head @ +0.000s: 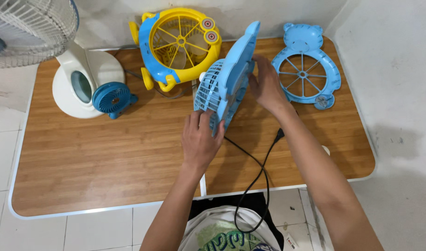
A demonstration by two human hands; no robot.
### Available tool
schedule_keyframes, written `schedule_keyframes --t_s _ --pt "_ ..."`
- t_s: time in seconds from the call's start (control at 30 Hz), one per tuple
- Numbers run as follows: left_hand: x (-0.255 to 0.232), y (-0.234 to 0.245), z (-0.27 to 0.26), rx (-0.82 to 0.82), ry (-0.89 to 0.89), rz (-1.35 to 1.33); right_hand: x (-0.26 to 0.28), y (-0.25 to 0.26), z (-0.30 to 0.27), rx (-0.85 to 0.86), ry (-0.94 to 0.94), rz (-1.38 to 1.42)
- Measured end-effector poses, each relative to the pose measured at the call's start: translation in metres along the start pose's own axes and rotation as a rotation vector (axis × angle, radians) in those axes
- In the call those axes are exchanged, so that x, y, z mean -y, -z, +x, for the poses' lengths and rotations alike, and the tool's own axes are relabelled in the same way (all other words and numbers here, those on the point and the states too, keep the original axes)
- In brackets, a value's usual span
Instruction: The person disassembles a blue bear-shaped desk fan on a wooden table. They use a screwdriver to remove screws from the back cover, then detach the rear housing, fan blade, and motor assembly, placing each component on the table.
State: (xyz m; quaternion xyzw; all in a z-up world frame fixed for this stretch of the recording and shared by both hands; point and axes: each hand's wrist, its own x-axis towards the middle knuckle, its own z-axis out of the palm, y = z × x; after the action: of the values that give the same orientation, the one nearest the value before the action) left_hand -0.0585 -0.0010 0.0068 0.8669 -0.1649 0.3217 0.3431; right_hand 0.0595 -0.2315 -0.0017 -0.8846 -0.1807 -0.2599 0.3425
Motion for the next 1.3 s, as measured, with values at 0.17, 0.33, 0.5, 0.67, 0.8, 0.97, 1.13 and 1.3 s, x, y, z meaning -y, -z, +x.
schedule_keyframes --t_s 0.17,0.33,0.5,0.67,0.8,0.97,1.13,1.3 --pt "0.009 -0.009 -0.008 -0.042 -0.048 0.012 0.004 0.007 -0.005 -0.046 -0.030 0.046" --pt "0.016 -0.019 -0.008 -0.071 -0.054 0.008 0.001 0.016 -0.016 -0.136 -0.043 0.047" --pt "0.028 -0.027 0.013 -0.079 -0.011 -0.040 -0.008 0.020 -0.028 -0.185 -0.082 -0.030" --pt "0.042 -0.035 0.045 -0.083 0.014 -0.058 -0.011 0.022 -0.037 -0.227 -0.129 -0.018" --pt "0.047 -0.040 0.053 -0.056 0.041 -0.100 -0.011 0.021 -0.047 -0.272 -0.155 0.023" --pt "0.051 -0.055 0.061 -0.012 0.123 -0.126 -0.018 0.016 -0.050 -0.334 -0.142 0.016" --pt "0.058 -0.065 0.065 -0.001 0.161 -0.171 -0.025 0.010 -0.049 -0.366 -0.177 0.015" --pt "0.064 -0.073 0.049 0.017 0.192 -0.239 -0.033 0.007 -0.048 -0.381 -0.174 -0.035"
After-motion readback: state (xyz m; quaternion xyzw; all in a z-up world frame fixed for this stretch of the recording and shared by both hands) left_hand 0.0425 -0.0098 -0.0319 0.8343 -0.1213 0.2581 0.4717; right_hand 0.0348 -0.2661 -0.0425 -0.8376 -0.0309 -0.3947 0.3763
